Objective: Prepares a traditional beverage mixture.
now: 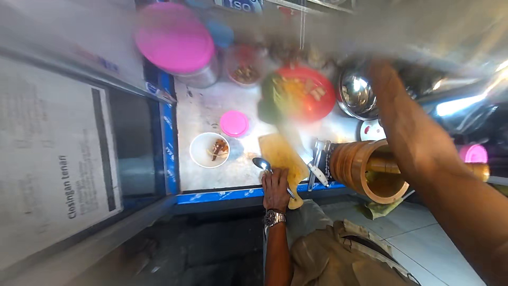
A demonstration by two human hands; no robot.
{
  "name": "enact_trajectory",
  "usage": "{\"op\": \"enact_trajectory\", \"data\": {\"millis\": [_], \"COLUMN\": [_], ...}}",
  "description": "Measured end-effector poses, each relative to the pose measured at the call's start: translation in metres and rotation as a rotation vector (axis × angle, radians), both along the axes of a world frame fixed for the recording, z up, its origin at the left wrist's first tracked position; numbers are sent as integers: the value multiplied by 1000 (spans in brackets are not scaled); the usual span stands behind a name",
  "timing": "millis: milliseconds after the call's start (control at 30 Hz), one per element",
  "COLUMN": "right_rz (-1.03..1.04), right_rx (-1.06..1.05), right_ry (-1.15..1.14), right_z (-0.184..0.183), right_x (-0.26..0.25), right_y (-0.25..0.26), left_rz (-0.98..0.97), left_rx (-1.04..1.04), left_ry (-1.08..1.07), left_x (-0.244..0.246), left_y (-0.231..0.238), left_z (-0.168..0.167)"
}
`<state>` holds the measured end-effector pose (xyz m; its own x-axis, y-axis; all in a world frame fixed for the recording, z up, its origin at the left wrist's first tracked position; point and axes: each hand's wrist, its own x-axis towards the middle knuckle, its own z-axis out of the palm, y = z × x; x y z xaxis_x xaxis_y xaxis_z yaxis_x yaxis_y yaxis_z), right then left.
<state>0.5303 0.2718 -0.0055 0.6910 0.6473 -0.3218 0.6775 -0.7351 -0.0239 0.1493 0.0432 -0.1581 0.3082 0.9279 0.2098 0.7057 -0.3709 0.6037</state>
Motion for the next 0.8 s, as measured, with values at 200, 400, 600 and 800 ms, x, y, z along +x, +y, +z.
{"op": "enact_trajectory", "data": {"millis": [200,400,600,800], "right_rz": [56,-176,-734,-848], "right_rx": [13,294,976,1124], "right_ry": [-54,239,473,443], "right_z": [-26,-9,15,11], "right_x": [27,-4,-35,-29], "right_y": [22,12,12,0], "left_rz": [-1,3,-4,-15], "left_rx": [14,-18,-17,-48], "left_ry": [8,5,5,4], "left_x": [-1,-1,-2,-3], "left_y": [0,-1,-2,-3], "left_z": [-1,-1,-5,-7]}}
